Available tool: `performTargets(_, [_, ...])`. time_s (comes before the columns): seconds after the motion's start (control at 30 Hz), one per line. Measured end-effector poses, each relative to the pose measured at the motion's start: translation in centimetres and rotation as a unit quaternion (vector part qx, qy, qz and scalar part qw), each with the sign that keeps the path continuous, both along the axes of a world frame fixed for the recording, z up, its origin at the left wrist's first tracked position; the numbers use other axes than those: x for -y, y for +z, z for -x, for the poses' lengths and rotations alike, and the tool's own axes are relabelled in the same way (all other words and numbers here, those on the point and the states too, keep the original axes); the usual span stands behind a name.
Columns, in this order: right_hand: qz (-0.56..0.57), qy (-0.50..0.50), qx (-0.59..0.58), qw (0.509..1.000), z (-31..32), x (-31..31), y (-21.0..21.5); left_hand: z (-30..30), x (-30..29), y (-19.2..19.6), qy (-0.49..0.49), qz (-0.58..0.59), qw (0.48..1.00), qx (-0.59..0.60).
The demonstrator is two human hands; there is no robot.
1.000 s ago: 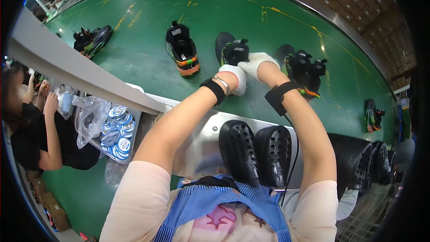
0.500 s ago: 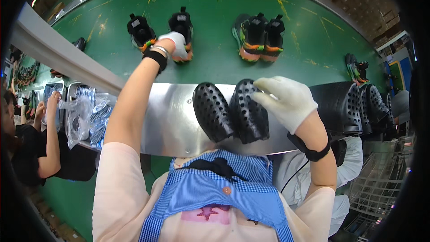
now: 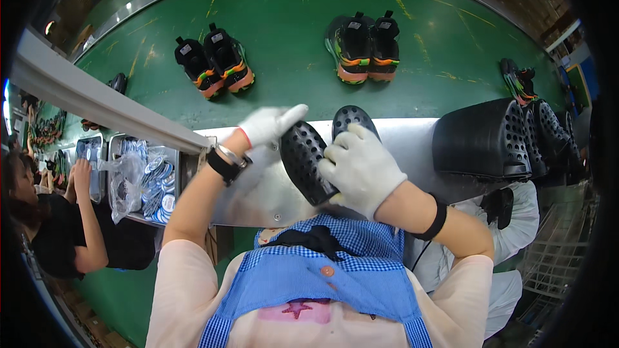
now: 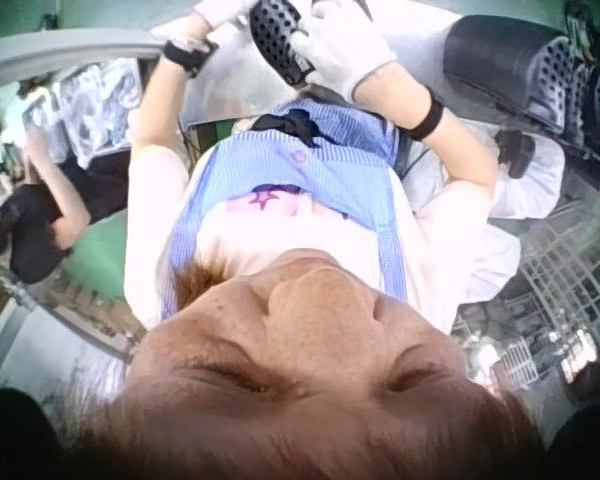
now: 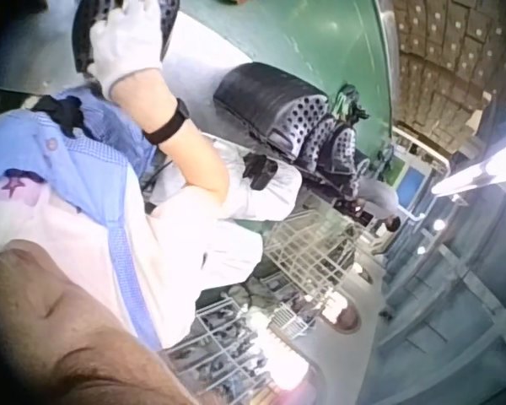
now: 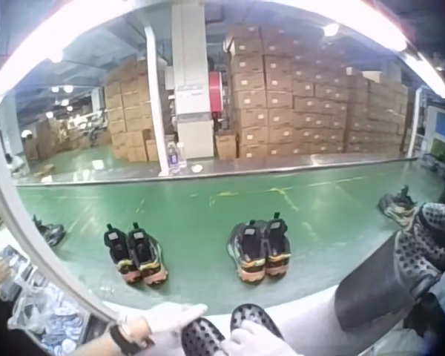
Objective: Inspecting and organizing shoe components and finished footwear on a factory assembly line.
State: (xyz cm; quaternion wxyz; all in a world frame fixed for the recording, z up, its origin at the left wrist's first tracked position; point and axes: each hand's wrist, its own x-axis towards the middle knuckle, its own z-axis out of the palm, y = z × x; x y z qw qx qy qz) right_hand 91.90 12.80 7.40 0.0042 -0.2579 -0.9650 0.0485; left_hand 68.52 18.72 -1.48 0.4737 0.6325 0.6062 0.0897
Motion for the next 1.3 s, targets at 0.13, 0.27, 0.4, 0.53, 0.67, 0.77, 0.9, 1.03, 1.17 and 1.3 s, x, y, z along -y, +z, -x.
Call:
performTargets(0.13, [0.056,-0.009,-0.051,0.997,-1.4,0.5,-0.5,-4.6,-0.2,-2.9,-0.018,-0.037,0.999,-0.002])
performTargets(0.27, [0.056,-0.027,-0.066,0.996,-2.1,0.6,0.6,-5.5,-1.5,1.0,-0.039,-0.038,0.999,-0.004])
performTargets(0.4, [0.090,-0.038,-0.128,0.987,-3.0,-0.5,2.7,-3.3,-3.6,3.1,0.074,-0.074,0.984,0.145])
performTargets(0.53, [0.099,-0.042,-0.227,0.968,-3.7,-1.1,5.6,-2.1,-3.3,5.9,0.092,0.072,0.899,0.423])
performTargets(0.67, [0.090,-0.070,-0.271,0.956,-3.1,-2.9,6.0,-4.7,-1.3,8.9,0.051,0.172,0.733,0.656])
performTargets(0.77, [0.126,-0.091,-0.303,0.940,-2.7,-4.2,5.6,-3.6,-2.4,9.2,0.088,0.110,0.727,0.672])
performTargets(0.9, [0.269,-0.305,-0.236,0.883,-1.3,-6.0,6.8,-4.4,-4.6,8.5,0.177,-0.082,0.741,0.643])
performTargets(1.03, [0.184,-0.311,-0.251,0.898,0.3,-8.2,5.6,-5.5,-7.8,8.4,0.230,-0.209,0.770,0.558])
performTargets(1.17, [0.137,-0.352,-0.183,0.908,1.2,-10.1,4.7,-7.0,-10.2,8.1,0.346,-0.246,0.756,0.498])
performTargets(1.3, [0.094,-0.372,-0.169,0.908,1.5,-12.5,2.8,-7.6,-13.0,5.7,0.343,-0.239,0.766,0.488])
